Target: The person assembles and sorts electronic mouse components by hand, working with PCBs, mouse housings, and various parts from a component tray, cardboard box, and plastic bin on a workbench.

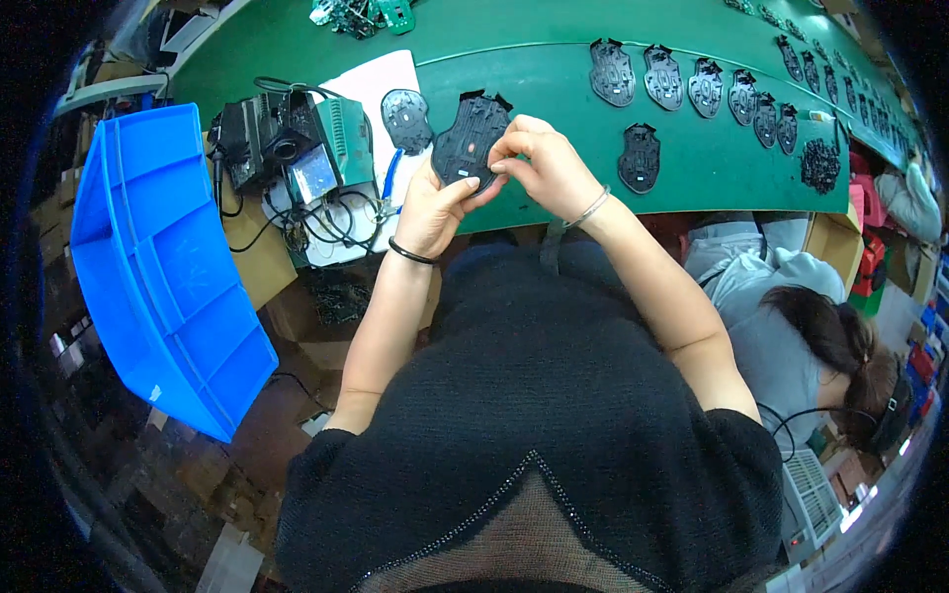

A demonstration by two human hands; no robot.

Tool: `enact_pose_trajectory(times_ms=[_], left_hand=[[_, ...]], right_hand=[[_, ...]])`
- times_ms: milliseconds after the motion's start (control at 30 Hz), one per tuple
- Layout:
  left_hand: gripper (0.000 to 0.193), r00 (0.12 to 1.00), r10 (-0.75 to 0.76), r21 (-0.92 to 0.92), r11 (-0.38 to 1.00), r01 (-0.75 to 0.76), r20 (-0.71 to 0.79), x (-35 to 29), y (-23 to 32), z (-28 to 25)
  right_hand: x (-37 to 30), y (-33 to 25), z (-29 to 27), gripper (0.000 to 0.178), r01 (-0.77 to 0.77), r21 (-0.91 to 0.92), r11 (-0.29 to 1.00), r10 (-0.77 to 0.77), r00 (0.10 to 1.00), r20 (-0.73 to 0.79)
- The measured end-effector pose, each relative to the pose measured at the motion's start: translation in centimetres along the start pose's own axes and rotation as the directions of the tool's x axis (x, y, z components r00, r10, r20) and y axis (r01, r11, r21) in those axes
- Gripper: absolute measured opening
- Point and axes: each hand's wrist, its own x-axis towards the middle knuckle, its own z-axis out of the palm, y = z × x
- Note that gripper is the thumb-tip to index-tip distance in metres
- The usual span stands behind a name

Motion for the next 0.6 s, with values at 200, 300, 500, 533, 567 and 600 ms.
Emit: enact_pose_trajectory(times_ms=[200,300,500,533,567,600], left_hand=[[0.038,1.000,0.028,0.001,1.000,-0.028,-0.011,-0.4,-0.1,0.7],[0.037,0.999,0.038,0.013,0.999,-0.038,-0.013,-0.4,-0.2,0.7],[0.036,0.998,0.051,0.053,0.997,-0.048,-0.044,-0.7,0.3,1.2],[0.036,0.997,0.050,0.080,0.996,-0.045,-0.056,-0.7,0.4,1.3],[0.036,0.997,0.050,0.079,0.996,-0.045,-0.056,-0.7,0.3,1.3],[0.036,0.994,0.065,0.075,0.995,-0.059,-0.084,-0.6,0.1,1.2]], right_hand=[[0.1,0.1,0.6,0.006,0.036,-0.087,0.996,-0.035,0.999,0.010],[-0.1,0.1,0.8,0.005,0.079,-0.146,0.986,-0.081,0.997,-0.009],[-0.2,-0.4,1.1,0.006,0.121,-0.195,0.973,-0.135,0.989,-0.064],[-0.2,-0.4,1.2,0.006,0.129,-0.217,0.968,-0.149,0.986,-0.074],[-0.3,-0.4,1.2,0.006,0.129,-0.217,0.968,-0.148,0.986,-0.074],[-0.3,-0.2,1.3,0.009,0.162,-0.211,0.964,-0.183,0.979,-0.086]])
